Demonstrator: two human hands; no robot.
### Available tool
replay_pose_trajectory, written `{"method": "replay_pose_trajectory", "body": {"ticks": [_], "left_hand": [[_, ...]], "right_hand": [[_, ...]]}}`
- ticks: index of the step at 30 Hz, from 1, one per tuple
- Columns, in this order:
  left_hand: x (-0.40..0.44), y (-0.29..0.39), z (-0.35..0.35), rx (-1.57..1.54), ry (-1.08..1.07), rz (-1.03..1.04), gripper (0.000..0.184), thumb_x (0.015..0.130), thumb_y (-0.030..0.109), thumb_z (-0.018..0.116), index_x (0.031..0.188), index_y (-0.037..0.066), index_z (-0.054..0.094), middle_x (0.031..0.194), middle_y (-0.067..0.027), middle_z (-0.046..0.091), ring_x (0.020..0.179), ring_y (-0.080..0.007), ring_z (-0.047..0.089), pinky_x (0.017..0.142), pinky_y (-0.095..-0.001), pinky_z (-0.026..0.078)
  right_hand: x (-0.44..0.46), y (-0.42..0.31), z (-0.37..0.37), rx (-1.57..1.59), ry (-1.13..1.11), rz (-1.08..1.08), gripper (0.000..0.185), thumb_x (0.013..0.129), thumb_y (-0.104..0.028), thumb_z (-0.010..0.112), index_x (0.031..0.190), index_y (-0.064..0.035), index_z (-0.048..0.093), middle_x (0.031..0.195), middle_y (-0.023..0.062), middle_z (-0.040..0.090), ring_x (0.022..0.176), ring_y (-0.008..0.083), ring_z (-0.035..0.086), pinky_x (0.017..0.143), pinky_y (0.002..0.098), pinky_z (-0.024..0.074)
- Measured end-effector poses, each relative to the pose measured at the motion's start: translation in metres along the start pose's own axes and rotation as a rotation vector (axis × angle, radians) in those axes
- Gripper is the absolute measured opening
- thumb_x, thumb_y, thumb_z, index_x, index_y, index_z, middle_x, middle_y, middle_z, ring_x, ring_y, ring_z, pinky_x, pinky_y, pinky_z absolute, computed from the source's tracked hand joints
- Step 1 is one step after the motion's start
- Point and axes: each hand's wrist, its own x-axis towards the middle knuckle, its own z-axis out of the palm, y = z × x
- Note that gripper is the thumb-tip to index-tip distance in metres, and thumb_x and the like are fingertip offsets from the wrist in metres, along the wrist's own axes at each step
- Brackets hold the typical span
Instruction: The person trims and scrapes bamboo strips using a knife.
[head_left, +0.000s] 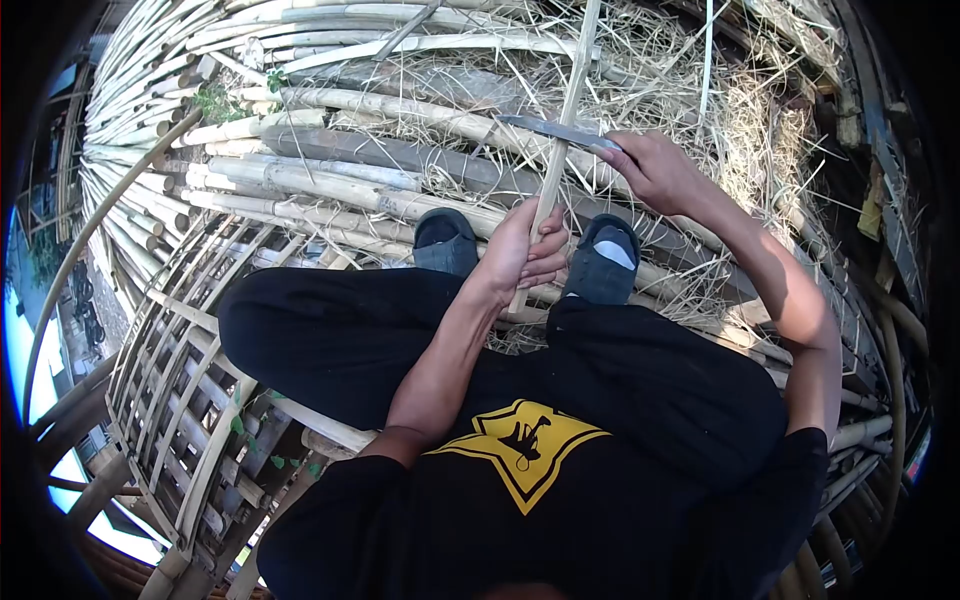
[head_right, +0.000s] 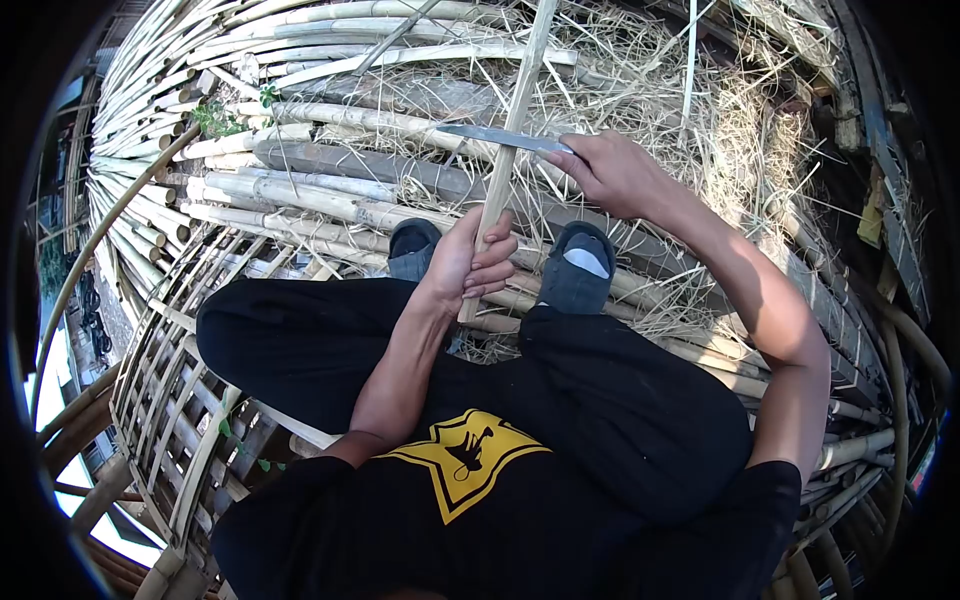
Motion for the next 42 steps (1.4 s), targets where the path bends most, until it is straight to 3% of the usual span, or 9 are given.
{"method": "replay_pose_trajectory", "body": {"ticks": [9, 17, 26, 31, 33, 35, 36, 40, 42], "left_hand": [[0.007, -0.004, 0.001, -0.053, 0.051, -0.11, 0.035, 0.101, 0.03, 0.028, 0.071, 0.015, 0.035, 0.046, 0.0064, 0.025, 0.031, -0.0028, 0.019, 0.025, -0.0175, 0.016], [0.008, 0.001, -0.007, -0.106, -0.055, -0.068, 0.036, 0.102, 0.03, 0.026, 0.071, 0.015, 0.036, 0.046, 0.0061, 0.026, 0.03, -0.0029, 0.02, 0.025, -0.017, 0.017], [0.006, -0.008, -0.008, -0.161, -0.12, -0.096, 0.036, 0.102, 0.032, 0.026, 0.072, 0.015, 0.037, 0.047, 0.006, 0.027, 0.03, -0.0034, 0.021, 0.025, -0.0169, 0.017], [0.006, -0.007, 0.001, -0.098, -0.036, -0.104, 0.036, 0.102, 0.033, 0.028, 0.072, 0.015, 0.036, 0.047, 0.0064, 0.026, 0.03, -0.0029, 0.02, 0.025, -0.0178, 0.016], [0.004, -0.006, -0.001, -0.095, -0.012, -0.076, 0.036, 0.102, 0.033, 0.027, 0.072, 0.015, 0.037, 0.047, 0.0064, 0.026, 0.03, -0.0027, 0.02, 0.025, -0.0179, 0.017], [0.007, -0.003, -0.008, -0.105, -0.024, -0.093, 0.036, 0.102, 0.032, 0.026, 0.072, 0.015, 0.037, 0.046, 0.0063, 0.025, 0.03, -0.0029, 0.02, 0.025, -0.018, 0.017], [0.007, -0.002, -0.007, -0.111, -0.009, -0.107, 0.036, 0.102, 0.032, 0.026, 0.071, 0.015, 0.037, 0.046, 0.0062, 0.025, 0.03, -0.0032, 0.02, 0.025, -0.018, 0.017], [0.01, -0.006, -0.011, -0.141, -0.022, -0.09, 0.035, 0.101, 0.031, 0.027, 0.071, 0.016, 0.037, 0.046, 0.0061, 0.025, 0.031, -0.0036, 0.02, 0.025, -0.0177, 0.017], [0.009, -0.006, -0.011, -0.126, -0.005, -0.083, 0.035, 0.101, 0.031, 0.027, 0.071, 0.016, 0.037, 0.046, 0.0061, 0.025, 0.031, -0.0036, 0.019, 0.025, -0.0177, 0.017]], "right_hand": [[0.014, 0.05, -0.046, -0.357, 0.112, 0.069, 0.053, 0.098, -0.049, 0.04, 0.077, -0.0041, 0.059, 0.053, 0.0141, 0.05, 0.053, 0.0338, 0.052, 0.054, 0.0449, 0.0399], [0.011, 0.034, -0.012, 0.133, 0.029, 0.189, 0.062, 0.099, -0.05, 0.038, 0.066, 0.0009, 0.052, 0.054, 0.0132, 0.046, 0.05, 0.0283, 0.041, 0.053, 0.0428, 0.034], [-0.01, 0.001, -0.011, -0.258, -0.043, -0.098, 0.041, 0.098, -0.044, 0.043, 0.089, -0.0077, 0.061, 0.06, 0.016, 0.056, 0.06, 0.0357, 0.058, 0.057, 0.047, 0.0436], [0.012, 0.04, -0.043, -0.425, 0.134, 0.1, 0.044, 0.097, -0.047, 0.043, 0.087, -0.0084, 0.062, 0.057, 0.0145, 0.055, 0.059, 0.0381, 0.057, 0.055, 0.0473, 0.0432], [0.018, 0.05, -0.031, -0.428, 0.256, -0.033, 0.052, 0.097, -0.054, 0.04, 0.075, -0.0085, 0.055, 0.048, 0.0072, 0.047, 0.042, 0.0265, 0.048, 0.044, 0.0399, 0.0389], [0.015, 0.037, -0.026, 0.763, -0.294, 0.482, 0.058, 0.096, -0.061, 0.035, 0.066, -0.0121, 0.04, 0.047, -0.0044, 0.034, 0.035, 0.0103, 0.03, 0.034, 0.0287, 0.0267], [0.008, 0.012, -0.024, 0.945, -0.282, 0.598, 0.058, 0.096, -0.065, 0.029, 0.065, -0.0164, 0.027, 0.051, -0.0117, 0.025, 0.04, 0.0007, 0.015, 0.033, 0.0206, 0.0139], [-0.002, -0.015, -0.007, 0.008, -0.174, 0.255, 0.046, 0.099, -0.046, 0.042, 0.095, -0.0025, 0.055, 0.058, 0.0119, 0.049, 0.055, 0.0278, 0.049, 0.058, 0.0417, 0.043], [-0.013, -0.018, 0.008, -0.115, -0.103, 0.098, 0.048, 0.098, -0.047, 0.042, 0.092, -0.0022, 0.057, 0.057, 0.0137, 0.051, 0.054, 0.033, 0.051, 0.059, 0.045, 0.0438]]}}
